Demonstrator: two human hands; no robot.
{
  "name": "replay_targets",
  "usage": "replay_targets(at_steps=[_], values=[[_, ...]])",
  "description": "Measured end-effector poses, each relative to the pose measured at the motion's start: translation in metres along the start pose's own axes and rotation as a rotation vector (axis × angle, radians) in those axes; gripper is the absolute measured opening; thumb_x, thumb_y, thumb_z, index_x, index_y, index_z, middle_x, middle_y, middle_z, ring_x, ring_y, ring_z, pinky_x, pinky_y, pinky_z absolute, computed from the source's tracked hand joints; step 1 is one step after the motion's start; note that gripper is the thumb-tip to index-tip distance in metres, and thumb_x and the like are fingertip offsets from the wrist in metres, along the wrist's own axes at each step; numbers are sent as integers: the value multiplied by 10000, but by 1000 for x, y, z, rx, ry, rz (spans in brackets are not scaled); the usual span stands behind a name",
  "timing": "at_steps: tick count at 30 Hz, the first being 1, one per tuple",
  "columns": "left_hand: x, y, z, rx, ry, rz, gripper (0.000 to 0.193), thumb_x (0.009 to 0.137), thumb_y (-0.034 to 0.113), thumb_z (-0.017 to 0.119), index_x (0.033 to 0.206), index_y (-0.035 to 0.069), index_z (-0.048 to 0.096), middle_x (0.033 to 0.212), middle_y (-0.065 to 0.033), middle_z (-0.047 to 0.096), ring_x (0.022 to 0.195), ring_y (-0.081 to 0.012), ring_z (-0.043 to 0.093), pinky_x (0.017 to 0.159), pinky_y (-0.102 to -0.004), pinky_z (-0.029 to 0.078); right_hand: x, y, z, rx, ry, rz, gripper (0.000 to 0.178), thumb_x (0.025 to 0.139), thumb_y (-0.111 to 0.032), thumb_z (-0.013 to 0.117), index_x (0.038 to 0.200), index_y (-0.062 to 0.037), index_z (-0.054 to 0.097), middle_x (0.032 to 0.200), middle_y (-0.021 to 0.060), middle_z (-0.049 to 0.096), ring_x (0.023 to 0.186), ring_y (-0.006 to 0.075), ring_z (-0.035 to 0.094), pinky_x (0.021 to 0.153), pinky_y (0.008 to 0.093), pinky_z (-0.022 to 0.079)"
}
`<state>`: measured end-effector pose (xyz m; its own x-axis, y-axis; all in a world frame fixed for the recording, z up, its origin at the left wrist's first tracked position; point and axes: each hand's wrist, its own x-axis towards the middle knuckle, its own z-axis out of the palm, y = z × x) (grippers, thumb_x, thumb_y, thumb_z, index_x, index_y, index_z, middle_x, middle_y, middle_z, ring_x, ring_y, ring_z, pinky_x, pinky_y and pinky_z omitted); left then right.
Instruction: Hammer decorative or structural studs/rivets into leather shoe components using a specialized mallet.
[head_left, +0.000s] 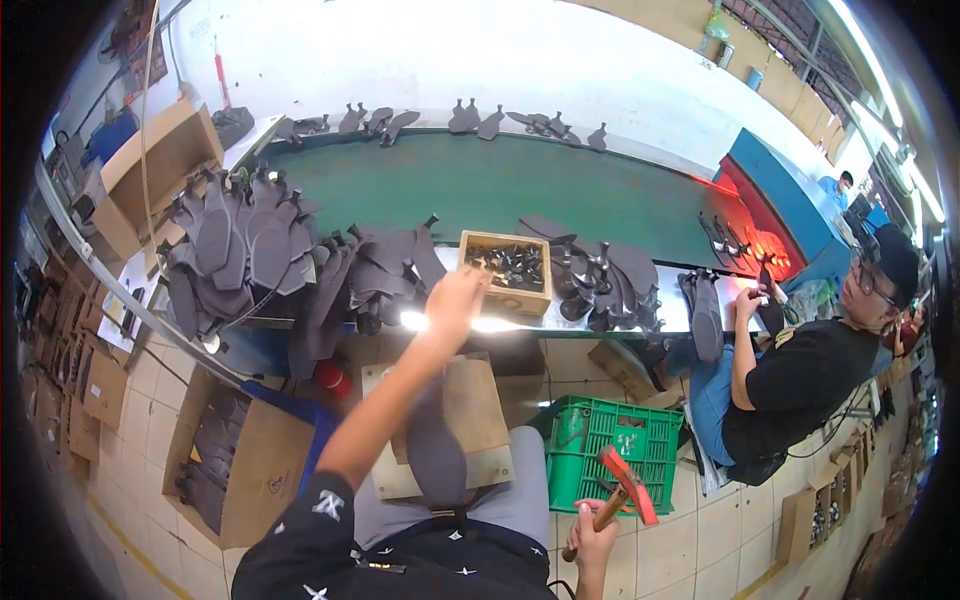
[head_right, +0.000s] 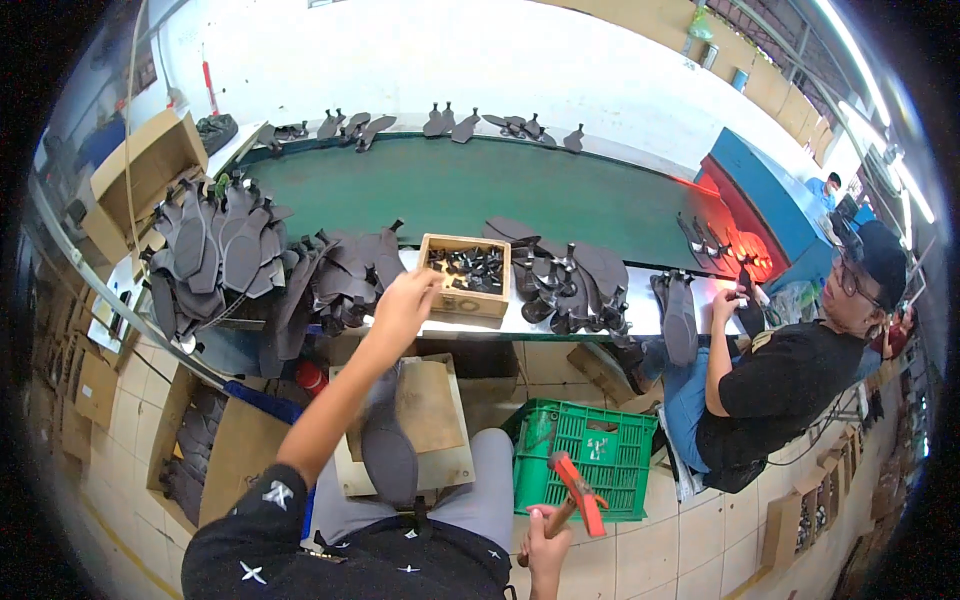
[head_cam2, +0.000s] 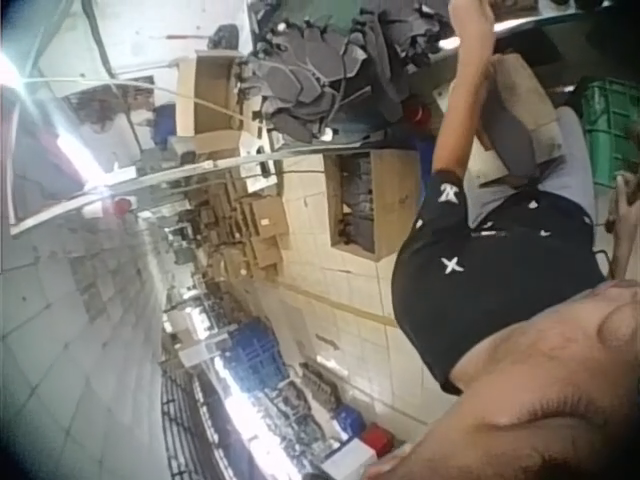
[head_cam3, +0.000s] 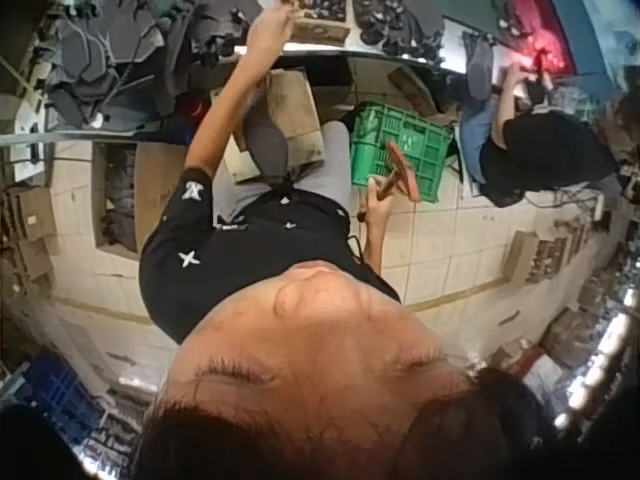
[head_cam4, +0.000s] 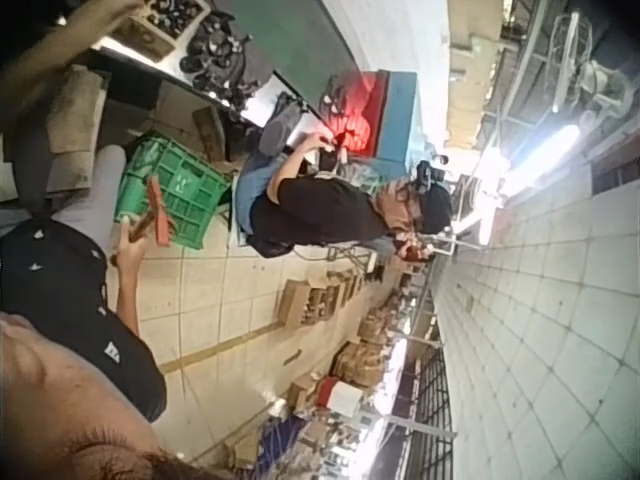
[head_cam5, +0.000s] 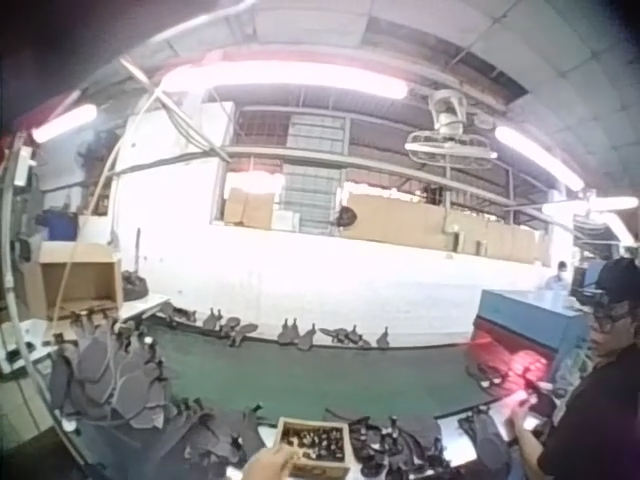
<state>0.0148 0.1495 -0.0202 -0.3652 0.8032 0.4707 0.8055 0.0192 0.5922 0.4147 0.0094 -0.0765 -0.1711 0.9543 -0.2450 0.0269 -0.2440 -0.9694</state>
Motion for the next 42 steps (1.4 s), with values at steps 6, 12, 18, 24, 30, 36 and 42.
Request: replay_targets(at_steps=[6,12,18,24,30,36,42], values=[[95,-87,88,324,-209,5,176,828,132,686,899,-25,652,962,-261,654,934,-420,646,823,-486,528,14,19,21,180,-28,32,166,960,-135,612,949,27,578,507,-29,399,357,63,359,345,250,307],[80,-28,85,179,-207,47,75,789,-18,621,790,-82,659,818,-306,656,824,-433,680,731,-487,552,12,21,13,151,53,4,172,955,-142,620,952,28,597,510,-34,405,360,62,363,348,245,303],[97,-89,73,187,-363,49,63,765,-8,637,751,-40,689,810,-290,662,803,-424,681,723,-468,549,43,4,35,162,-39,-16,161,955,-147,623,951,14,613,516,-30,425,367,58,370,353,240,303],[78,-28,26,-73,13,66,376,772,57,686,1137,-25,650,845,-234,702,831,-344,704,748,-423,549,60,-33,58,148,-103,-195,179,964,-130,610,1027,36,632,516,-34,420,377,55,385,362,229,304],[-30,116,-86,-961,-200,-209,496,826,-5,745,1279,-50,549,828,13,633,752,-39,594,688,-187,479,65,-111,82,167,-218,-419,189,968,-110,601,1093,29,631,875,158,691,409,47,431,373,206,357],[-110,147,-135,-1336,-178,-369,532,850,-26,725,1335,-39,507,876,-8,657,831,-69,630,762,-219,505,46,-165,130,277,-497,-451,281,875,-85,731,1119,17,636,1050,164,711,521,36,504,443,172,394],[-147,142,-138,-961,96,-64,632,798,-80,750,1354,-30,454,879,-76,687,824,-116,656,774,-269,521,34,-161,149,294,-595,-503,312,808,-112,800,1061,22,675,1117,174,684,572,46,537,465,178,407]])
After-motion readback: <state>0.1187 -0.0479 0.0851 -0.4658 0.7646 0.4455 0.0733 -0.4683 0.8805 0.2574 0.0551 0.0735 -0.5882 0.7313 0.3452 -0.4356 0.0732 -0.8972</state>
